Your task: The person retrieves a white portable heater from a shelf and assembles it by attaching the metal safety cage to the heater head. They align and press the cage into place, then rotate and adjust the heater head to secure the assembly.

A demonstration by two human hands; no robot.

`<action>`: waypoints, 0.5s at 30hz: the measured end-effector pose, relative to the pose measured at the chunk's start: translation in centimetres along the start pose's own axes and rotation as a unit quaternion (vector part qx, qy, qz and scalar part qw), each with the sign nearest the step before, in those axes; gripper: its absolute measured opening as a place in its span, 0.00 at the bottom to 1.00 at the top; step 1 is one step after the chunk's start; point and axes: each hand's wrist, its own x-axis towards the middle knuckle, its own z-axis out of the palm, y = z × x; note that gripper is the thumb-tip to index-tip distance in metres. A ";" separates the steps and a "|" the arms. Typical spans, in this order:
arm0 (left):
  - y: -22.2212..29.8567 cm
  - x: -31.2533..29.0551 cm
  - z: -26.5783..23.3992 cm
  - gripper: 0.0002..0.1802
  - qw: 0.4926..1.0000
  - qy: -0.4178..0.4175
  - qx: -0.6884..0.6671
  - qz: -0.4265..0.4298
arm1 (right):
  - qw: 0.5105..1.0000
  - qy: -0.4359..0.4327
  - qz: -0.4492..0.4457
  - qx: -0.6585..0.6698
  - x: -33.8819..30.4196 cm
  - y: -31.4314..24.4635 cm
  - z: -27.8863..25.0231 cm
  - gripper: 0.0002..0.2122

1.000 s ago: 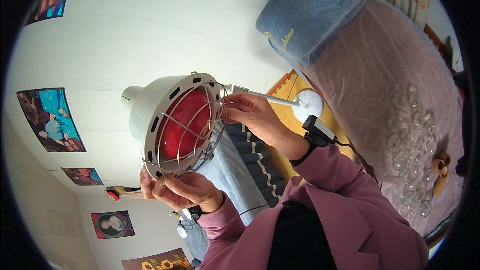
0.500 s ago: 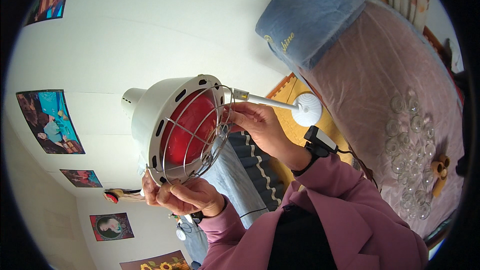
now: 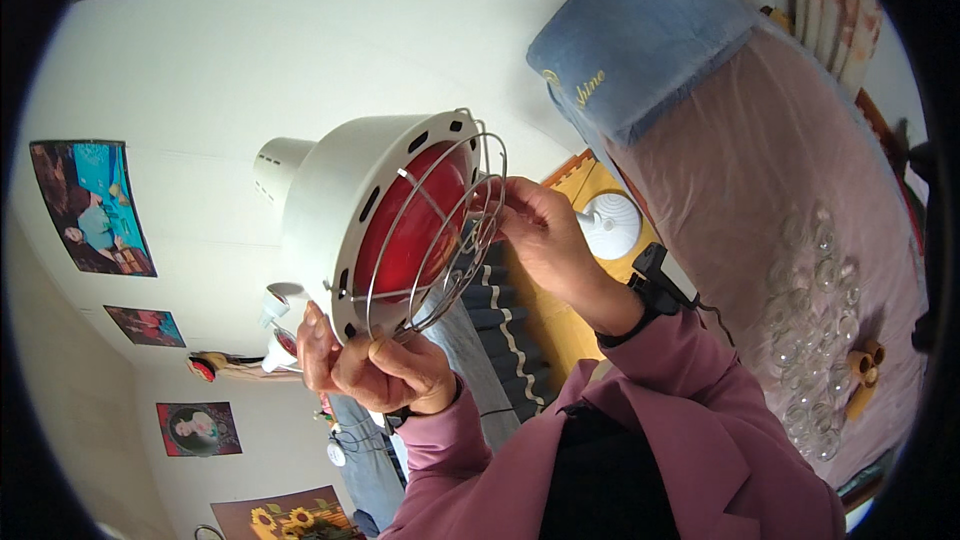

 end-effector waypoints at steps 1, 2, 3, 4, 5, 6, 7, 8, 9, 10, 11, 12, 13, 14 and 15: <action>-0.2 0.1 -0.1 0.08 1.000 -0.011 0.010 0.012 | 1.000 0.013 0.025 -0.001 0.1 -0.2 -0.1 0.10; -0.4 0.1 0.0 0.06 1.000 -0.005 -0.009 0.008 | 0.998 0.020 0.053 0.005 0.3 -0.3 -0.3 0.10; -0.5 0.0 0.1 0.05 0.999 0.007 -0.035 0.007 | 0.997 0.024 0.065 0.024 0.3 -0.2 -0.4 0.11; -0.5 -0.1 0.1 0.05 0.998 0.019 -0.060 0.005 | 0.990 0.075 0.112 0.039 0.4 -0.1 -0.5 0.11; -0.5 -0.2 0.0 0.06 0.998 0.017 -0.055 0.020 | 0.992 0.059 0.107 0.031 0.3 0.2 -0.5 0.10; -0.3 -0.4 0.0 0.07 0.998 0.016 -0.049 0.035 | 0.992 0.066 0.104 0.016 0.1 0.6 -0.4 0.09; -0.1 -0.6 0.0 0.09 0.998 0.003 -0.038 0.053 | 0.992 0.072 0.102 0.002 -0.3 1.1 -0.3 0.09; 0.2 -0.7 -0.3 0.08 0.997 -0.014 -0.030 0.065 | 0.991 0.055 0.095 -0.072 -0.7 1.4 -0.4 0.08; 0.2 -0.7 -0.3 0.05 0.998 -0.016 -0.020 0.066 | 0.995 0.041 0.072 -0.060 -1.2 1.6 -0.5 0.08; 0.3 -0.7 -0.4 0.05 0.998 -0.033 -0.021 0.043 | 0.998 0.031 0.057 -0.003 -1.5 1.9 -0.6 0.08; 0.3 -0.7 -0.5 0.06 0.998 -0.042 -0.034 0.029 | 0.998 0.012 0.036 0.059 -1.8 2.2 -0.7 0.08; 0.0 -0.4 -0.2 0.05 0.998 -0.043 -0.019 0.039 | 0.998 0.021 0.039 0.051 -1.9 2.3 -1.0 0.11; -0.2 -0.3 -0.1 0.05 0.999 -0.038 -0.030 0.020 | 0.999 0.021 0.021 0.035 -2.0 2.4 -1.4 0.11; -0.3 -0.1 0.0 0.05 0.998 -0.037 -0.043 0.002 | 0.999 0.022 -0.003 0.027 -2.2 2.4 -1.6 0.11; -0.4 0.1 0.2 0.04 0.997 -0.042 -0.053 -0.025 | 0.999 0.027 -0.027 0.014 -2.2 2.4 -1.8 0.12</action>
